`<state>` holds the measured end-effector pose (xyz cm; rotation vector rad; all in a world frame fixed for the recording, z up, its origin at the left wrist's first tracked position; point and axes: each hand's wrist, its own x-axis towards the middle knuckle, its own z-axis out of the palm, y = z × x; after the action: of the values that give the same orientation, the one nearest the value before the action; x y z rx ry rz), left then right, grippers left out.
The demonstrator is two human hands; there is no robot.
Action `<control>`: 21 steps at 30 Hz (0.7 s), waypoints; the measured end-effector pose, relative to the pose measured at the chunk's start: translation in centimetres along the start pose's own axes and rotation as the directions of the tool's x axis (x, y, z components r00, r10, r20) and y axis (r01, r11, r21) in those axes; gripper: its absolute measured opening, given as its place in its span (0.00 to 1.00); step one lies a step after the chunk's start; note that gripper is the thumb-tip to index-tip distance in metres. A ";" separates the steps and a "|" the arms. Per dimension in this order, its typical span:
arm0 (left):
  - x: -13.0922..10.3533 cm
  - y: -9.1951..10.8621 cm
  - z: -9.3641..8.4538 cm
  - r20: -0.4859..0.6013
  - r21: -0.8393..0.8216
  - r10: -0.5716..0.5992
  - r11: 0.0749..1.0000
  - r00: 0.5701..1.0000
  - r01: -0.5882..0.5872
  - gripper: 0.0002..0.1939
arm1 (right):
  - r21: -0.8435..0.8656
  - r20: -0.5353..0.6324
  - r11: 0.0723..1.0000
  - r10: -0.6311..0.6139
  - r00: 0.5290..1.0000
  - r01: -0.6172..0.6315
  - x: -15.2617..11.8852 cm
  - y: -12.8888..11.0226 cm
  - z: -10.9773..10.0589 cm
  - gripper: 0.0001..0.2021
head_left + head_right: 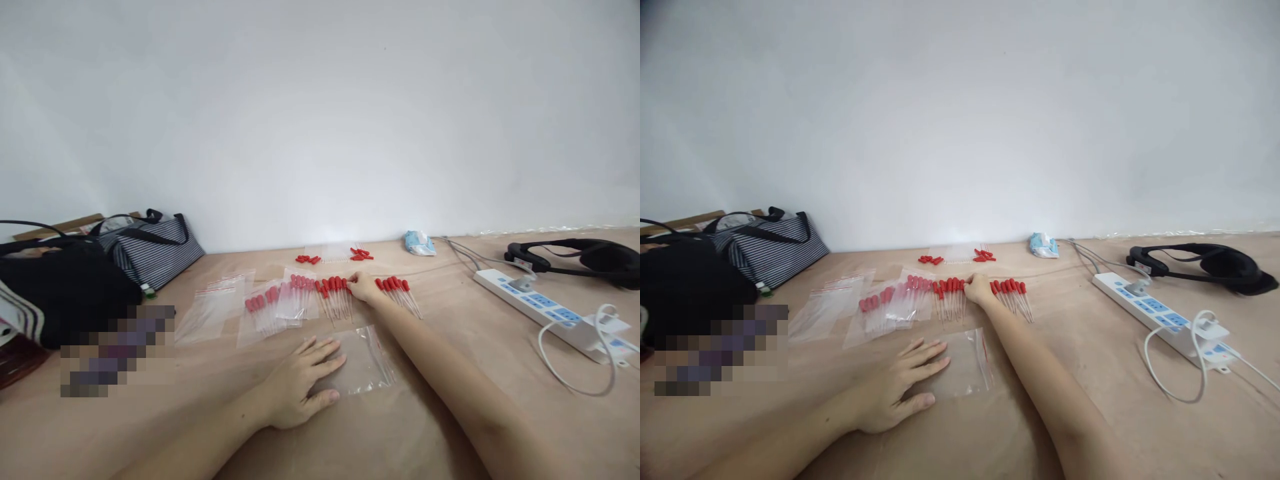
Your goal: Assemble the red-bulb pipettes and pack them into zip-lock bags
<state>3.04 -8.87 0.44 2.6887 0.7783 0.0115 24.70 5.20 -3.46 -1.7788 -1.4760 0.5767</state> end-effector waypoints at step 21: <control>0.2 -0.6 0.6 -0.090 -0.029 0.009 1.000 0.996 -0.012 0.25 | 0.755 -0.184 0.647 0.055 0.981 0.105 -11.7 4.2 -6.5 0.22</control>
<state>2.91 -8.50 -0.38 2.6796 0.7844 0.1457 29.44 -8.05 -4.00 -1.0846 -0.8946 0.8365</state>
